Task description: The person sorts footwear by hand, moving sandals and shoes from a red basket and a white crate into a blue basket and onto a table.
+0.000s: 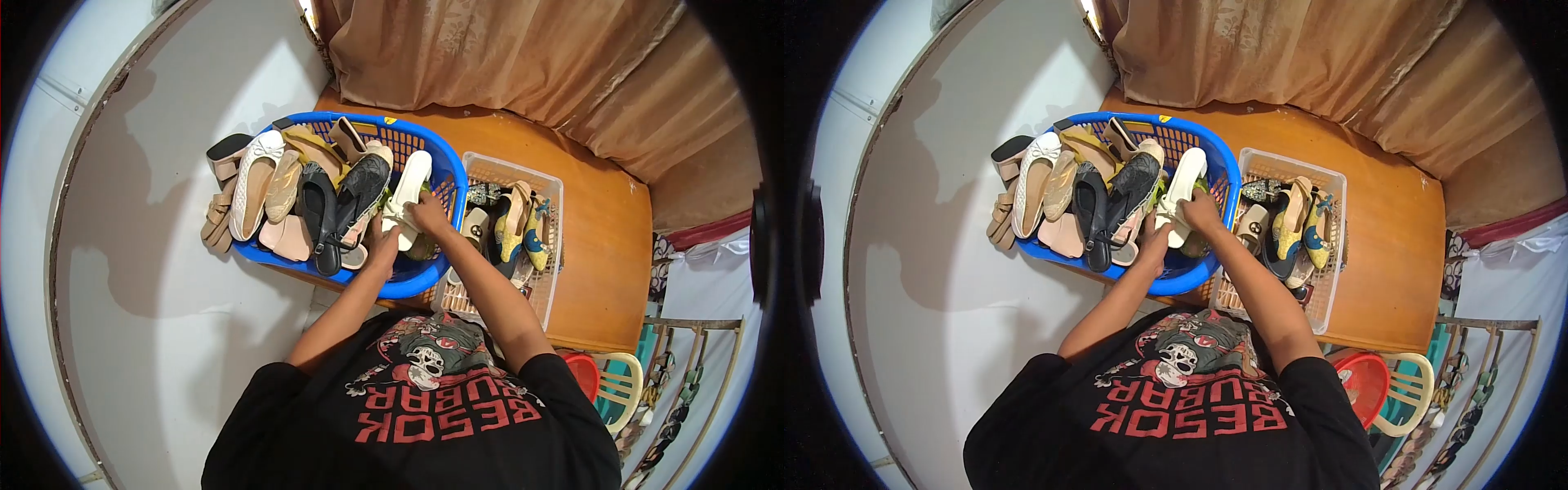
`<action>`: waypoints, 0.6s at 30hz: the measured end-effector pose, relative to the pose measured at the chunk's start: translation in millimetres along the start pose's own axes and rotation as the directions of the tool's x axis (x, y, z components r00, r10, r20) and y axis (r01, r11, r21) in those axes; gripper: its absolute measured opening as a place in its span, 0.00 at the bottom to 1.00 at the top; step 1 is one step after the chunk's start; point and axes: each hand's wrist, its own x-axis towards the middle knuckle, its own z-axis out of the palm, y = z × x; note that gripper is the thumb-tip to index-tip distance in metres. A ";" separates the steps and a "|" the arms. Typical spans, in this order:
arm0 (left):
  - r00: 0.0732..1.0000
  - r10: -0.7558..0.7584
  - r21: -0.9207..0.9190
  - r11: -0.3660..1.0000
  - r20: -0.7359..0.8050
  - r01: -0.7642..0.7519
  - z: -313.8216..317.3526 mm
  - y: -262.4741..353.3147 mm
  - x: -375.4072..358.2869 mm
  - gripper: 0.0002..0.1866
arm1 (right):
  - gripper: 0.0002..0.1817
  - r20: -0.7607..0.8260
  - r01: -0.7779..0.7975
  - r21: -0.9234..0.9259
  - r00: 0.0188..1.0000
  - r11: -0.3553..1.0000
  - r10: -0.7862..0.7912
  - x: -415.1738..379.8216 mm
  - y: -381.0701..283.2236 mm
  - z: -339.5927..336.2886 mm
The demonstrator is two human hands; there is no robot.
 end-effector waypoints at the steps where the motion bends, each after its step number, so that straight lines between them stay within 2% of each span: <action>1: 1.000 0.004 0.042 0.999 -0.003 -0.004 1.0 4.9 -7.2 0.43 | 0.22 0.040 0.022 0.034 0.999 0.999 -0.023 -8.3 -13.2 -9.7; 2: 1.000 0.005 0.047 0.999 -0.005 -0.005 2.2 8.0 -12.8 0.43 | 0.22 0.040 0.023 0.039 0.999 0.999 -0.024 -18.3 -23.6 -15.3; 4: 0.994 0.110 0.191 0.976 -0.015 -0.105 4.2 11.6 -20.3 0.43 | 0.21 -0.149 0.137 0.099 0.981 0.986 -0.122 -42.9 -43.6 -23.4; 5: 0.976 0.208 0.394 0.903 -0.058 -0.170 2.9 -17.9 -0.3 0.44 | 0.20 -0.177 0.135 0.109 0.978 0.985 -0.114 -53.2 -54.5 -27.0; 6: 0.976 0.210 0.392 0.904 -0.062 -0.169 2.5 -14.2 -4.0 0.44 | 0.20 -0.174 0.138 0.108 0.978 0.985 -0.118 -59.2 -58.3 -29.0; 8: 0.965 0.259 0.334 0.914 -0.044 -0.231 0.9 -7.4 -12.0 0.46 | 0.20 -0.229 0.253 0.065 0.945 0.965 -0.233 -67.8 -62.7 -30.8; 10: 0.965 0.259 0.339 0.912 -0.044 -0.230 -2.2 9.6 -23.7 0.44 | 0.19 -0.180 0.239 0.084 0.959 0.968 -0.221 -66.9 -59.0 -34.9; 12: 0.975 0.220 0.261 0.940 0.029 -0.220 -7.9 14.8 -29.3 0.39 | 0.21 -0.085 0.267 -0.032 0.959 0.963 -0.269 -64.3 -52.9 -35.4; 14: 0.968 0.247 0.295 0.923 0.040 -0.247 -14.4 -17.8 -13.3 0.39 | 0.23 -0.060 0.221 -0.004 0.973 0.975 -0.221 -77.7 -68.3 -38.0; 16: 0.990 0.123 -0.008 0.992 0.066 -0.123 -14.0 -25.7 -15.6 0.42 | 0.25 -0.113 0.264 -0.249 0.948 0.932 -0.299 -86.6 -78.3 -39.7; 17: 0.988 0.138 0.101 0.984 0.066 -0.144 -13.0 -23.7 -23.9 0.37 | 0.26 -0.092 0.207 -0.311 0.965 0.928 -0.246 -91.6 -88.2 -44.8; 18: 0.988 0.137 0.101 0.984 0.069 -0.144 -12.9 0.1 -42.3 0.37 | 0.26 -0.095 0.204 -0.311 0.965 0.928 -0.244 -87.7 -94.7 -50.1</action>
